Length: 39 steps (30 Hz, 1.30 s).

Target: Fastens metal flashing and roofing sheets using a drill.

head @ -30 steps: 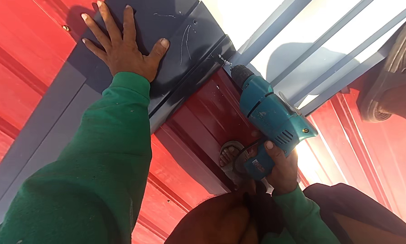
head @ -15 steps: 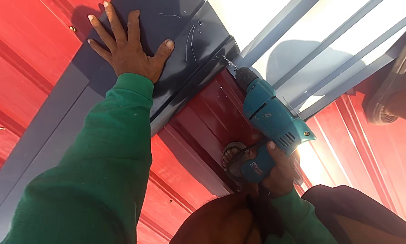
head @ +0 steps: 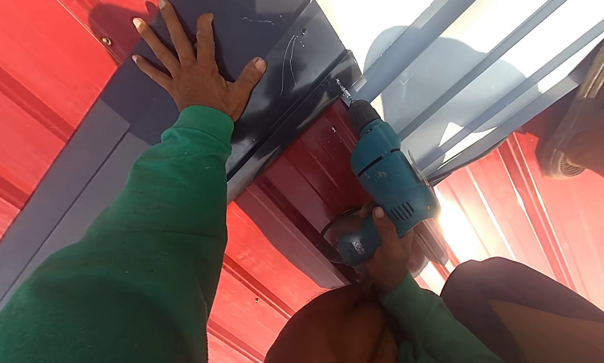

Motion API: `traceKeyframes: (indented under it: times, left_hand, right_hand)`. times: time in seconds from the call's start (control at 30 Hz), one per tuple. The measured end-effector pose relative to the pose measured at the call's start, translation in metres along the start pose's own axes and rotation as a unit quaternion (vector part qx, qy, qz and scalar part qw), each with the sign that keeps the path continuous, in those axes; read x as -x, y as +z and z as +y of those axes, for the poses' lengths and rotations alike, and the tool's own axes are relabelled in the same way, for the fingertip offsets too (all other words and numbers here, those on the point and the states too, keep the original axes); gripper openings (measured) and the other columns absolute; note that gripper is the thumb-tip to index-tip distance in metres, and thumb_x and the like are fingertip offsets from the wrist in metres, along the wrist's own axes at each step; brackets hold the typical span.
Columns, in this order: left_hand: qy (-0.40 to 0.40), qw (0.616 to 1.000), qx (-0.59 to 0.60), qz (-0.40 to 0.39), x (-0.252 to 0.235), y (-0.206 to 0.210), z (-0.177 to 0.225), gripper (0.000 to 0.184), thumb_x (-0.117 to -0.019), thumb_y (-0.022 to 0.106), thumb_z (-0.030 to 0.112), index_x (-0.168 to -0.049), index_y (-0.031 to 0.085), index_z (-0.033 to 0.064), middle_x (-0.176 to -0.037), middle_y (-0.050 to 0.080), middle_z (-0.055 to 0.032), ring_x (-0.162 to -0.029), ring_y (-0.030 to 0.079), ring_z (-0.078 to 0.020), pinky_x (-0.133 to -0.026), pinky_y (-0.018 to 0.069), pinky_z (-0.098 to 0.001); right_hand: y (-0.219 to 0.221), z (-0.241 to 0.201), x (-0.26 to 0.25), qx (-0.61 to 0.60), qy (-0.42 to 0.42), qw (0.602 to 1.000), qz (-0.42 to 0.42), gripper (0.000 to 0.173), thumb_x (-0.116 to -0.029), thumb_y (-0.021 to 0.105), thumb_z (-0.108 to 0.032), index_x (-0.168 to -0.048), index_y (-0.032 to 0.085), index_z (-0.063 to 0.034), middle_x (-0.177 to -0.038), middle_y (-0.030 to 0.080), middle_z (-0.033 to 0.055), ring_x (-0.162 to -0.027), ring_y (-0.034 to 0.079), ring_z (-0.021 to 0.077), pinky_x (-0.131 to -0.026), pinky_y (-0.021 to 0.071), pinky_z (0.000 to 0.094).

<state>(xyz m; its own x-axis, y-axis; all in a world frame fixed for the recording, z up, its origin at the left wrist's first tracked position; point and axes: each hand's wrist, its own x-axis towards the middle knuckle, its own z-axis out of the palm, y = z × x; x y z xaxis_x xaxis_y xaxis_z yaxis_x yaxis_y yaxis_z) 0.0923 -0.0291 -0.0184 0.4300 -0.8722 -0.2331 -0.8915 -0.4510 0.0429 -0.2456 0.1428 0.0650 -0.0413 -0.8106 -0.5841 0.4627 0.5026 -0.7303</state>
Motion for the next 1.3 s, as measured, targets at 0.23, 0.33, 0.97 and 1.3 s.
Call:
traceKeyframes:
  times: [0.23,0.33,0.97,1.3]
  left_hand:
    - [0.001,1.0,0.007,-0.002,-0.001,-0.003,-0.002,0.111,-0.0714,0.026,0.103,-0.161,0.03,0.0376,-0.174,0.008,-0.0118,-0.157,0.002,-0.0482,-0.111,0.001,-0.0837]
    - [-0.001,1.0,0.015,-0.007,-0.001,-0.004,-0.001,0.112,-0.0706,0.026,0.104,-0.161,0.03,0.0378,-0.174,0.008,-0.0109,-0.157,0.002,-0.048,-0.111,0.0006,-0.0839]
    - [0.002,1.0,0.023,-0.015,-0.006,-0.002,-0.004,0.113,-0.07,0.026,0.104,-0.161,0.03,0.0375,-0.174,0.008,-0.0111,-0.157,0.001,-0.0479,-0.111,0.0006,-0.0844]
    - [0.009,1.0,0.024,-0.009,-0.004,-0.002,-0.004,0.112,-0.0711,0.025,0.103,-0.161,0.03,0.0361,-0.174,0.007,-0.0122,-0.157,0.001,-0.049,-0.111,-0.0001,-0.0841]
  right_hand:
    - [0.0,0.006,0.004,-0.209,0.153,0.966,-0.017,0.039,-0.0979,0.063,-0.041,-0.104,0.064,-0.003,-0.084,0.067,0.0155,-0.07,0.069,0.0276,-0.07,0.0617,0.0481]
    - [0.001,0.003,0.005,-0.278,0.202,0.939,-0.023,0.041,-0.0959,0.064,-0.044,-0.104,0.067,-0.004,-0.085,0.068,0.0139,-0.074,0.07,0.0266,-0.073,0.0615,0.0462]
    - [0.047,-0.014,0.015,-0.466,0.293,0.835,0.023,0.035,-0.0943,0.066,-0.036,-0.105,0.063,-0.0028,-0.088,0.068,0.0126,-0.076,0.072,0.0259,-0.073,0.0628,0.0417]
    - [0.025,0.023,0.006,-0.597,0.332,0.73,-0.02,0.049,-0.0946,0.067,-0.034,-0.13,0.052,-0.0048,-0.095,0.067,0.0059,-0.075,0.072,0.0146,-0.069,0.062,0.0253]
